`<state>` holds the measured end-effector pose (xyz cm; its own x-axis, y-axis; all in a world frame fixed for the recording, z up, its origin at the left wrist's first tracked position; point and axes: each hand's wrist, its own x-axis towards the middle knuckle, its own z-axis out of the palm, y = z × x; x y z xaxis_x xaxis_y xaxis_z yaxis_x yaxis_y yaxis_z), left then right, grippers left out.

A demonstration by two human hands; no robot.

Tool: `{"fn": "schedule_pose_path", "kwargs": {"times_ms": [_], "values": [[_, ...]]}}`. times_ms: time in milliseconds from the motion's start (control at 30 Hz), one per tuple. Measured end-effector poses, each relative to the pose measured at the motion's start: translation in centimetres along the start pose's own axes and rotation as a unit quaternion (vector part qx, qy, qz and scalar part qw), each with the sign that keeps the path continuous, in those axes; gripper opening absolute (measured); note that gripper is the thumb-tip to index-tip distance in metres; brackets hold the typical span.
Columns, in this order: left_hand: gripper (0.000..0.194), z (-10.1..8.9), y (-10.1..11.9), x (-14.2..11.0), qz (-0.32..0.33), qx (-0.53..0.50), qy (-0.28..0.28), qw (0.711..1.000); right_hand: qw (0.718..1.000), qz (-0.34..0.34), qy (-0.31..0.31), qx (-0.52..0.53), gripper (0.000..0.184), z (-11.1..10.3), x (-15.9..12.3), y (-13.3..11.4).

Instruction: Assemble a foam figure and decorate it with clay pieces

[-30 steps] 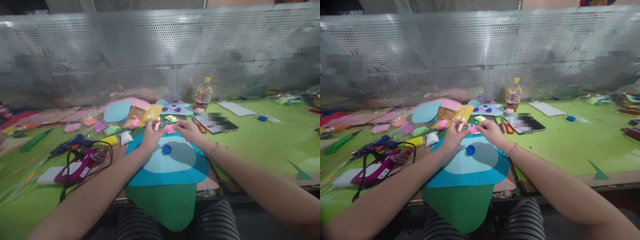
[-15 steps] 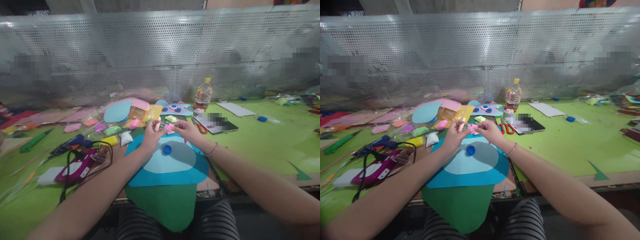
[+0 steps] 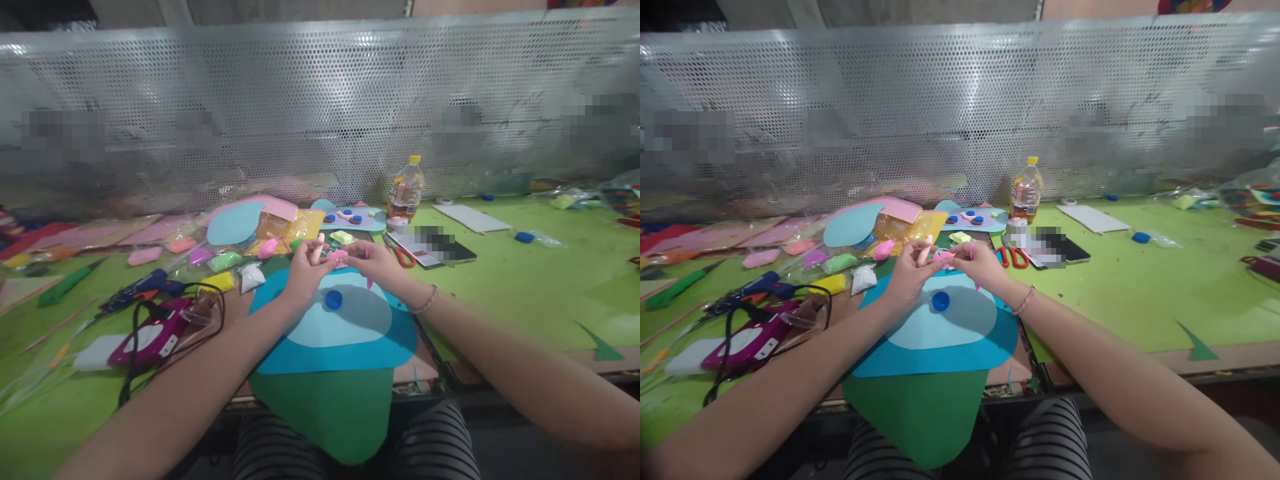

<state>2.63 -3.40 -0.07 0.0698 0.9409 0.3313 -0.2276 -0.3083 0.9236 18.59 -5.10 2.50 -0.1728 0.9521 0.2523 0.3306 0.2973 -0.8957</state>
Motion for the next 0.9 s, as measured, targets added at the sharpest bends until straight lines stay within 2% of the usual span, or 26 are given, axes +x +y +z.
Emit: {"fn": "schedule_pose_path", "kwargs": {"times_ms": [133,200,233,300,367,433,500,567,700,900], "values": [[0.044,-0.4,-0.2,0.4,0.018,0.011,0.020,1.000,0.994,0.074,0.014,0.077,0.048,-0.4,0.4,0.8],[0.044,-0.5,-0.2,0.5,0.021,0.015,0.027,0.999,0.993,0.108,0.023,0.040,0.052,-0.6,0.7,1.6],[0.044,-0.6,-0.2,0.5,0.020,0.016,0.029,0.999,0.994,0.105,0.026,-0.007,0.054,-0.6,0.8,2.0],[0.044,-0.5,-0.2,0.5,0.015,0.014,0.031,0.999,0.989,0.050,0.041,-0.136,0.056,-0.6,0.9,2.8],[0.042,-0.5,-0.1,0.5,0.009,0.012,0.028,0.999,0.964,-0.028,0.066,-0.256,0.053,-0.6,0.9,3.2],[0.041,-0.4,-0.1,0.4,0.005,0.012,0.021,1.000,0.943,-0.086,0.083,-0.309,0.044,-0.6,0.8,3.1],[0.041,-0.3,0.0,0.3,0.004,0.012,0.015,1.000,0.948,-0.120,0.071,-0.288,0.033,-0.7,0.6,2.5],[0.042,-0.1,0.1,0.2,0.002,0.014,0.009,1.000,0.964,-0.128,0.036,-0.228,0.027,-0.6,0.4,1.7],[0.043,0.1,0.3,-0.1,-0.006,0.025,-0.004,1.000,0.981,-0.111,-0.019,-0.155,0.029,-0.2,0.2,1.0],[0.041,0.3,0.3,-0.4,0.003,0.029,-0.018,0.999,0.975,-0.137,-0.015,-0.175,0.033,0.2,0.2,1.2]]}}
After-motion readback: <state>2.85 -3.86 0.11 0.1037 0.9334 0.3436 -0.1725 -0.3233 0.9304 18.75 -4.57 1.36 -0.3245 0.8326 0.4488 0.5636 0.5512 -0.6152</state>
